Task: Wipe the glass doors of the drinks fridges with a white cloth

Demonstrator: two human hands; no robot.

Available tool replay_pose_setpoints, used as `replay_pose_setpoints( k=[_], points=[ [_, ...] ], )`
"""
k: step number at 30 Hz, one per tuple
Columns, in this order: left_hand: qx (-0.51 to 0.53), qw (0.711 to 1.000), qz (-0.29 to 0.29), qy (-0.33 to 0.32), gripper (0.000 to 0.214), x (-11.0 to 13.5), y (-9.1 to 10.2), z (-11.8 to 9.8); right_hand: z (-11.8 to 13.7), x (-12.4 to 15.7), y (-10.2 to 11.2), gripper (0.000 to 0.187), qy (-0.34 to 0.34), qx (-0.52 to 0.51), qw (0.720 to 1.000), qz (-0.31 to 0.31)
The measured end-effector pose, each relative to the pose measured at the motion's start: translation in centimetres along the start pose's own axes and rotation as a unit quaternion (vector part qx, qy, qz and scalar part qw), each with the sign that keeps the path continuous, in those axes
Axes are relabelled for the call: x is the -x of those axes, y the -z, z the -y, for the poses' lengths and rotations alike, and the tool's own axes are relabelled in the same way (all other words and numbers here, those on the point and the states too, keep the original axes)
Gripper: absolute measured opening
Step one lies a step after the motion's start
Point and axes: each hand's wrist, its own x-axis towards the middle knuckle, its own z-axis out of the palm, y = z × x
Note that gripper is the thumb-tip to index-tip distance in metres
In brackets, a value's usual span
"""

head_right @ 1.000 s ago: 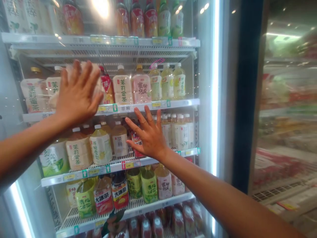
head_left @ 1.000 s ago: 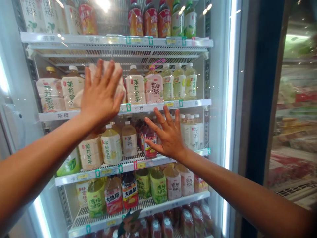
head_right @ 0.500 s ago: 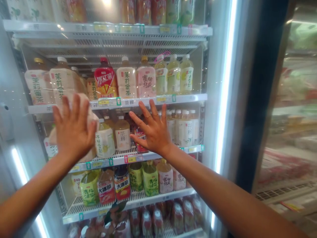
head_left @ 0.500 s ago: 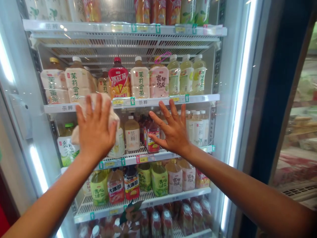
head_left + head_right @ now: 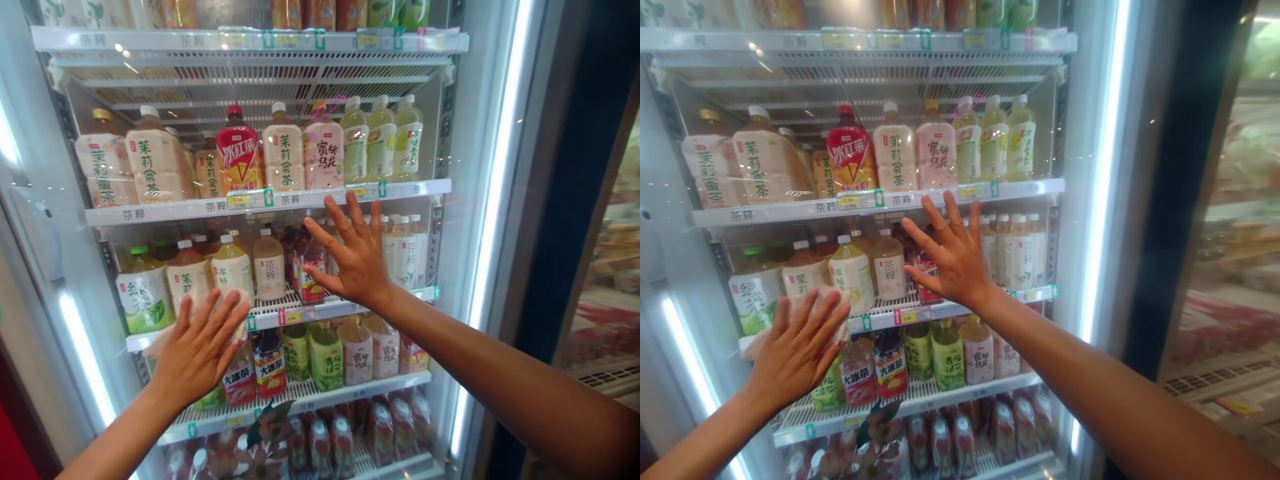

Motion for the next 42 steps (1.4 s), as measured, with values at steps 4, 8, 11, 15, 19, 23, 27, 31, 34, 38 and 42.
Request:
replay_pose_setpoints(
  k=[4,8,11,15,19,23,27,31,34,38,42],
  points=[
    [-0.003,0.975,-0.048,0.215,0.073,0.8,1.8,3.6,0.0,0.0,0.0,0.090,0.000,0.005,1.000,-0.001],
    [0.007,0.968,-0.051,0.247,0.075,1.3,1.5,2.6,0.1,0.0,0.0,0.090,-0.003,0.013,1.000,0.004],
    [-0.002,1.000,0.002,-0.016,0.073,2.5,-0.1,-0.4,0.0,0.0,0.0,0.089,-0.003,0.018,1.000,0.009],
    [-0.003,0.991,-0.018,0.134,0.076,-0.5,0.4,1.4,0.0,0.0,-0.1,0.087,0.002,0.018,1.000,0.000],
    [0.004,0.973,-0.073,0.219,0.079,-3.6,0.3,0.5,-0.2,0.1,-0.2,0.085,0.004,0.014,1.000,-0.007],
    [-0.018,0.992,-0.028,-0.122,0.074,-1.9,-2.3,-5.9,-0.2,0.2,-0.3,0.084,0.007,0.009,1.000,-0.008],
    [-0.004,0.996,-0.009,-0.087,0.074,-4.1,-2.0,-6.3,0.0,-0.2,0.1,0.083,-0.009,0.009,1.000,0.022],
    [0.018,0.993,-0.046,0.109,0.079,-7.7,-2.0,-7.4,-0.9,0.0,1.5,0.070,-0.036,-0.006,0.997,0.072],
    [0.014,0.996,-0.035,-0.079,0.076,-7.3,-3.8,-11.6,-3.3,3.2,3.2,0.069,-0.056,-0.026,0.996,0.070],
    [0.000,0.980,-0.016,-0.199,0.068,-10.6,-4.2,-13.0,-7.2,10.7,4.6,0.082,-0.020,-0.033,0.997,0.071],
    [0.021,0.996,-0.030,-0.076,0.068,-17.8,-2.6,-11.4,-8.6,15.9,4.3,0.093,0.014,-0.023,0.997,0.076]
  ],
)
